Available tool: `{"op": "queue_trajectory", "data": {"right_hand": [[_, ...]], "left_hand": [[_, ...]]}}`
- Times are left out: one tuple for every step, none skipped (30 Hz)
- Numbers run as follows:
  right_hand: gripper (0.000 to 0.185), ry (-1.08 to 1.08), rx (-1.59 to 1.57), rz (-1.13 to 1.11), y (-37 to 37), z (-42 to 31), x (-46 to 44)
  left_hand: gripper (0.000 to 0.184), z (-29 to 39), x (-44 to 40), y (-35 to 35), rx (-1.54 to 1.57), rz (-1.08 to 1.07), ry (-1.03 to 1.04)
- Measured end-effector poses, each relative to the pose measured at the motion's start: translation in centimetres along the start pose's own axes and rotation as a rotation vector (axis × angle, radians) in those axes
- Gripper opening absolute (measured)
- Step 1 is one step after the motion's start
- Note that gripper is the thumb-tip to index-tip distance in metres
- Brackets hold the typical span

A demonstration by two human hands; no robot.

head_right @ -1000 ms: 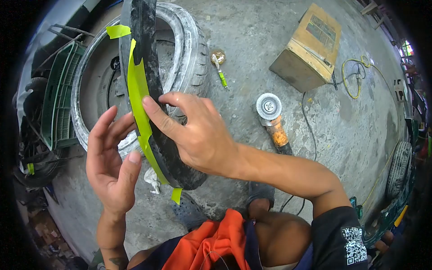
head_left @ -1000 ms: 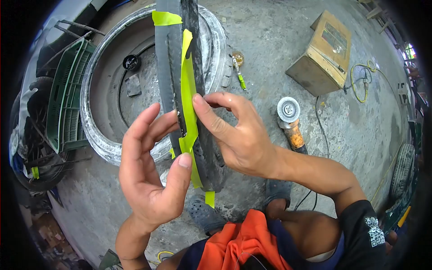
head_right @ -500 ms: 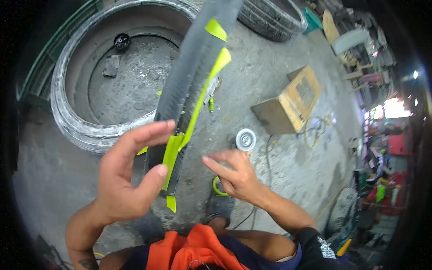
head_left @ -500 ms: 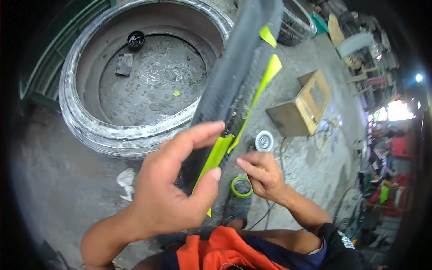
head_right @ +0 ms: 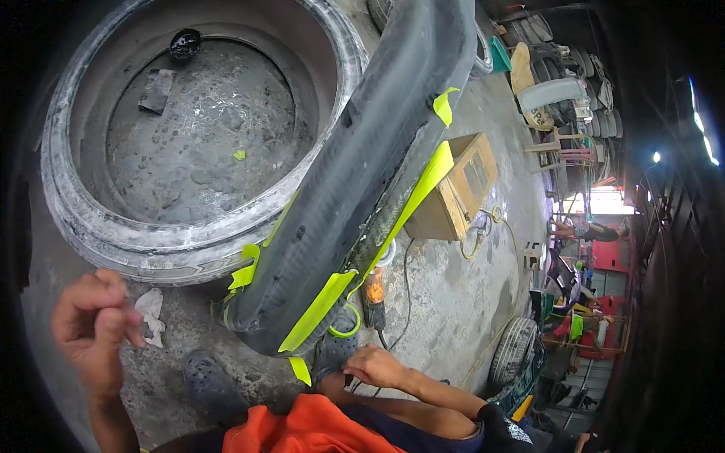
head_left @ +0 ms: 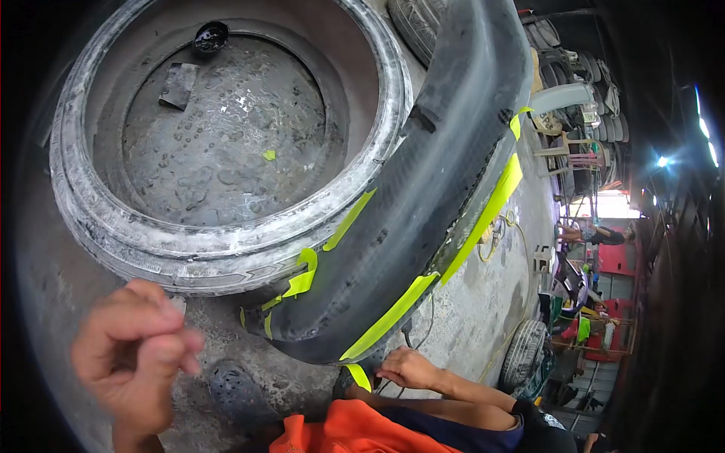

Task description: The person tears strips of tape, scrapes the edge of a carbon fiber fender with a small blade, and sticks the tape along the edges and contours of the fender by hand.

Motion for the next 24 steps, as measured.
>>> {"op": "queue_trajectory", "data": {"right_hand": [[0.015, 0.021, -0.037, 0.051, -0.4, 0.2, -0.1], [0.018, 0.042, -0.076, 0.102, -0.8, 0.3, -0.1], [0.025, 0.089, -0.108, 0.125, -1.2, 0.6, -0.1], [0.025, 0.095, -0.123, 0.126, -1.4, 0.8, 0.0], [0.026, 0.118, -0.104, 0.116, -1.3, 1.1, 0.3], [0.027, 0.138, -0.086, 0.108, -1.0, 1.1, 0.4], [0.03, 0.145, -0.08, 0.143, -1.3, 0.8, 0.4], [0.03, 0.148, -0.095, 0.152, -1.1, 0.7, 0.2], [0.029, 0.179, -0.073, 0.162, -1.0, 0.8, 0.3], [0.029, 0.212, -0.05, 0.173, -0.8, 0.8, 0.4], [0.029, 0.221, -0.063, 0.183, -0.7, 0.7, 0.4], [0.026, 0.226, -0.043, 0.187, -0.6, 0.6, 0.3], [0.024, 0.226, -0.024, 0.188, -0.6, 0.6, 0.1], [0.022, 0.225, -0.006, 0.189, -0.4, 0.6, -0.2], [0.019, 0.221, -0.013, 0.197, -0.3, 0.7, -0.3], [0.019, 0.217, -0.029, 0.199, -0.2, 0.9, -0.4], [0.018, 0.196, -0.028, 0.208, -0.2, 1.1, -0.5], [0.016, 0.175, -0.027, 0.216, -0.2, 1.3, -0.6], [0.019, 0.144, -0.062, 0.268, -0.4, 1.6, -0.8], [0.019, 0.14, -0.078, 0.264, -0.6, 2.0, -1.1], [0.021, 0.149, -0.086, 0.242, -0.8, 2.3, -1.3], [0.024, 0.157, -0.094, 0.22, -0.9, 2.4, -1.5], [0.029, 0.16, -0.072, 0.245, -1.5, 2.4, -1.6], [0.029, 0.155, -0.086, 0.24, -1.9, 2.5, -1.9]], "left_hand": [[0.016, 0.1, -0.4, -0.6, -0.015, -0.052, 0.09], [0.024, 0.5, -0.7, -0.8, -0.03, -0.106, 0.18], [0.033, 0.4, -0.7, -0.5, -0.041, -0.048, 0.162], [0.033, -0.1, -1.1, -0.3, -0.045, -0.061, 0.152], [0.033, -0.4, -1.4, 0.3, -0.018, -0.143, 0.176], [0.034, -0.7, -1.3, 0.9, 0.008, -0.227, 0.2], [0.032, -1.2, -1.2, 1.4, 0.019, -0.251, 0.198], [0.032, -1.7, -1.0, 1.9, 0.012, -0.267, 0.194], [0.025, -2.5, -0.7, 2.5, -0.011, -0.282, 0.143], [0.019, -2.8, -0.4, 2.9, -0.034, -0.298, 0.093], [0.007, -3.2, -0.1, 3.6, -0.018, -0.274, -0.157], [0.007, -3.5, 0.0, 4.3, -0.025, -0.29, -0.16], [0.006, -3.9, 0.2, 4.8, 0.0, -0.265, -0.108], [0.008, -4.1, 0.2, 5.1, 0.025, -0.239, -0.056], [0.008, -4.1, 0.3, 5.3, 0.011, -0.248, -0.061], [0.008, -4.2, 0.3, 5.5, 0.037, -0.249, -0.1], [0.008, -4.3, 0.3, 5.6, 0.063, -0.248, -0.137], [0.008, -4.0, 0.3, 5.5, 0.049, -0.25, -0.143], [0.007, -3.9, 0.4, 5.5, 0.028, -0.261, -0.186], [0.007, -3.9, 0.6, 5.5, 0.008, -0.27, -0.232], [0.007, -3.9, 0.7, 5.3, -0.004, -0.271, -0.248], [0.009, -3.8, 0.8, 5.1, -0.035, -0.311, -0.236], [0.011, -3.8, 0.7, 5.0, -0.066, -0.349, -0.217], [0.011, -4.3, 0.7, 4.8, -0.077, -0.348, -0.228]]}}
Point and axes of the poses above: each hand's wrist, its own x-axis away from the middle knuckle, its own y-axis out of the palm, z = x × y, the point moved 6 cm from there along -x, towards the middle knuckle
